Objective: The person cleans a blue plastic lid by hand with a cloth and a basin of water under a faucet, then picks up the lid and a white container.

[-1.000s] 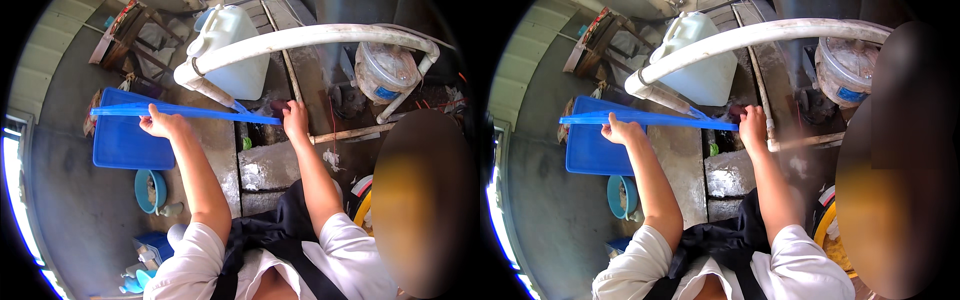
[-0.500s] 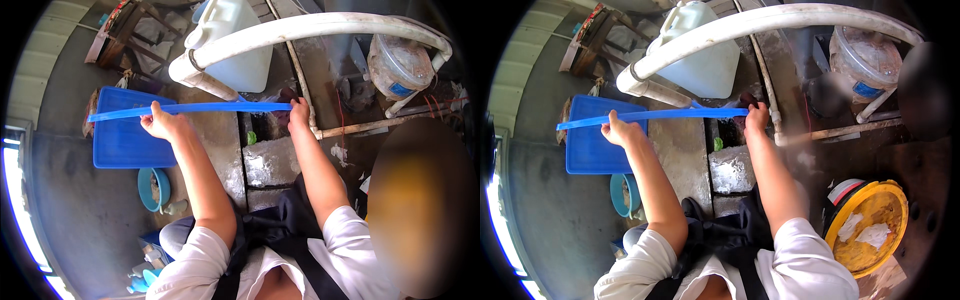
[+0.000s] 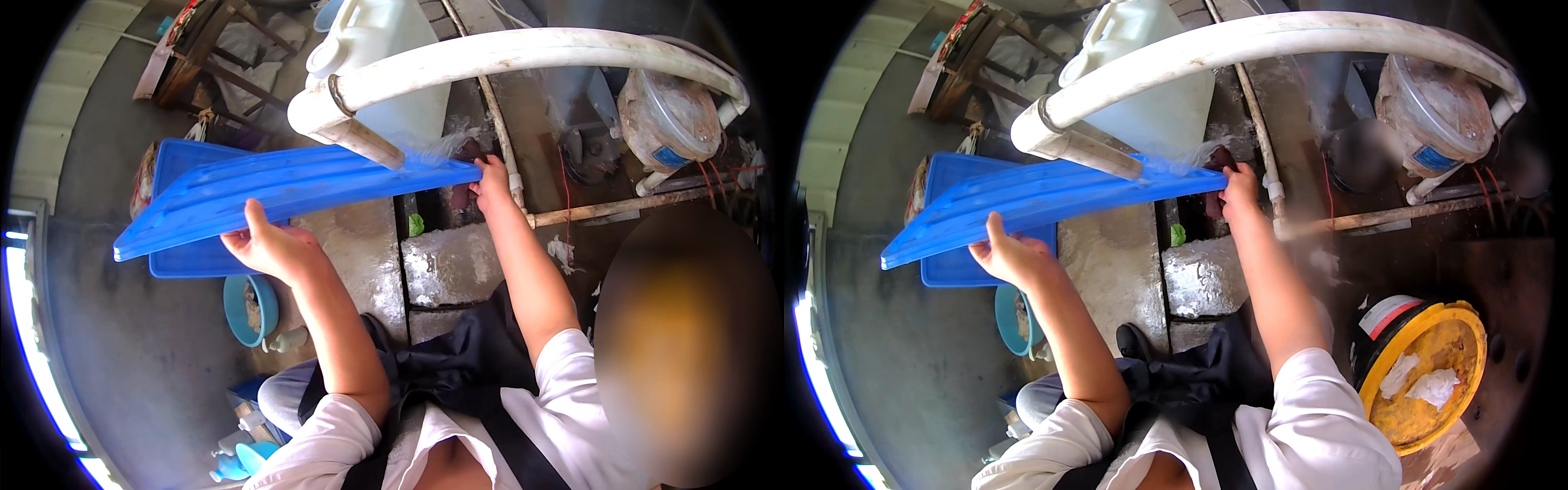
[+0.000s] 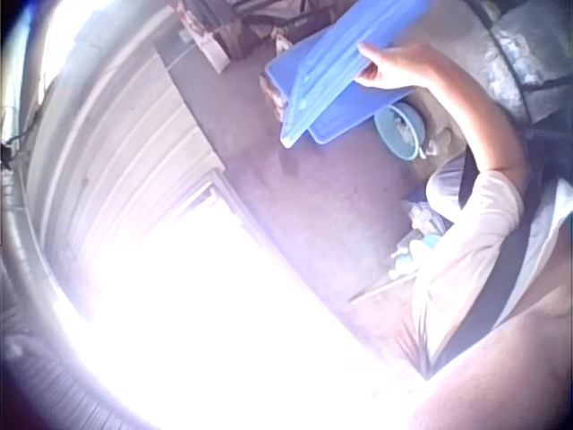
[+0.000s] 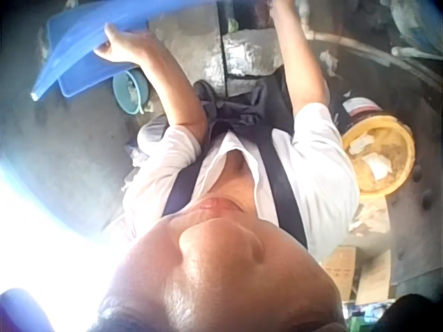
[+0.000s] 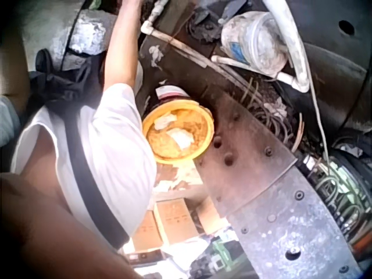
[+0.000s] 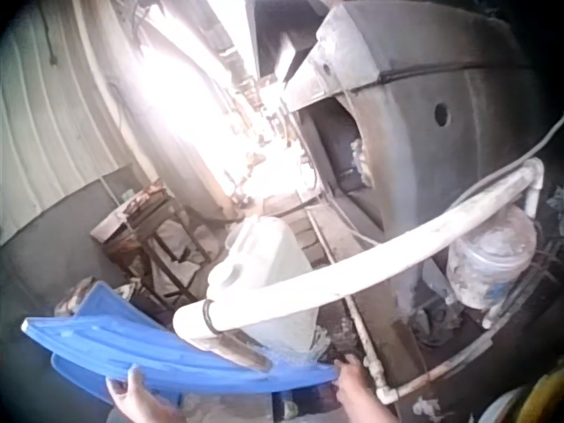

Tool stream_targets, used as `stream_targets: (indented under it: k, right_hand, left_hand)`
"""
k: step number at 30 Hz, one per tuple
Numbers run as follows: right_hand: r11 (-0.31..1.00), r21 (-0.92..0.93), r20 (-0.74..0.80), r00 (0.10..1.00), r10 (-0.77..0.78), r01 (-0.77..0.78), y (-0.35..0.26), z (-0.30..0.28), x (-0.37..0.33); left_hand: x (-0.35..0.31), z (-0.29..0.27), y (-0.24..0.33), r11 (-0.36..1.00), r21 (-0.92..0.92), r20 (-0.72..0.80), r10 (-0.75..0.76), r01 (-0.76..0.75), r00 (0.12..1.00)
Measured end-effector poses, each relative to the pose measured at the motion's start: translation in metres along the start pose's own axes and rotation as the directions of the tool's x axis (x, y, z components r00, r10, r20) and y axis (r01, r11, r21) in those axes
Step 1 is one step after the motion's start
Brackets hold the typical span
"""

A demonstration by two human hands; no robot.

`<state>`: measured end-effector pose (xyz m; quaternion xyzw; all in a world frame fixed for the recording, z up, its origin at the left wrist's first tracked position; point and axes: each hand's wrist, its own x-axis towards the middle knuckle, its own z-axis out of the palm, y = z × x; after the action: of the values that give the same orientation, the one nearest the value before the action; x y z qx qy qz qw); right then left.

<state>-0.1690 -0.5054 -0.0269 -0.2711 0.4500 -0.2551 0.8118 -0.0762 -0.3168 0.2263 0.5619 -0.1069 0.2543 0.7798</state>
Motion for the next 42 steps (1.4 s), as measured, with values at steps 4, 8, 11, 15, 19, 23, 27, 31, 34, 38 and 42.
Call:
stream_targets:
  k: [4, 8, 11, 15, 19, 23, 27, 31, 34, 38, 42]
  right_hand:
    - [1.0, -0.01, -0.086, 0.996, 0.021, -0.022, -0.008, -0.012, 0.004]
    - [0.987, -0.136, -0.05, 0.995, -0.087, 0.08, -0.02, -0.038, 0.008]
    - [0.969, -0.173, -0.052, 0.981, -0.188, 0.176, -0.015, -0.056, 0.021]
    - [0.977, -0.191, -0.064, 0.992, -0.109, 0.095, -0.024, -0.075, 0.025]
    - [0.98, -0.175, -0.006, 0.995, -0.102, 0.1, -0.03, -0.089, 0.019]
    - [0.543, -0.725, 0.263, 0.899, -0.35, 0.424, -0.039, -0.088, 0.008]
    - [0.315, -0.762, 0.419, 0.801, -0.426, 0.566, -0.052, -0.063, -0.012]
    - [0.32, -0.639, 0.57, 0.71, -0.414, 0.7, -0.043, -0.026, -0.026]
    - [0.422, -0.536, 0.586, 0.682, -0.437, 0.731, -0.017, 0.003, -0.025]
    - [0.35, -0.615, 0.538, 0.701, -0.468, 0.706, 0.026, 0.033, -0.022]
    - [0.193, -0.671, 0.588, 0.672, -0.45, 0.716, 0.058, 0.035, -0.019]
  left_hand:
    - [-0.013, -0.007, -0.015, 0.999, -0.038, 0.016, -0.026, 0.027, 1.0]
    - [-0.041, -0.003, -0.017, 0.998, -0.018, 0.031, -0.055, 0.056, 0.998]
    - [-0.059, 0.007, -0.01, 0.997, -0.033, 0.053, -0.07, 0.072, 0.996]
    - [-0.072, 0.018, -0.009, 0.997, -0.01, 0.066, -0.075, 0.076, 0.995]
    - [-0.084, 0.015, -0.009, 1.0, 0.03, 0.072, -0.009, 0.007, 0.997]
    - [-0.073, 0.0, 0.005, 0.996, -0.015, 0.038, -0.085, 0.086, 0.996]
    - [-0.038, -0.061, -0.007, 0.981, -0.105, -0.109, -0.172, 0.161, 0.979]
    - [-0.025, -0.129, -0.024, 0.975, -0.08, -0.179, -0.217, 0.206, 0.96]
    - [-0.028, -0.175, -0.038, 0.969, -0.07, -0.209, -0.247, 0.237, 0.946]
    - [-0.038, -0.239, -0.059, 0.956, -0.063, -0.217, -0.295, 0.288, 0.931]
    - [-0.063, -0.307, -0.09, 0.904, -0.034, -0.341, -0.41, 0.425, 0.846]
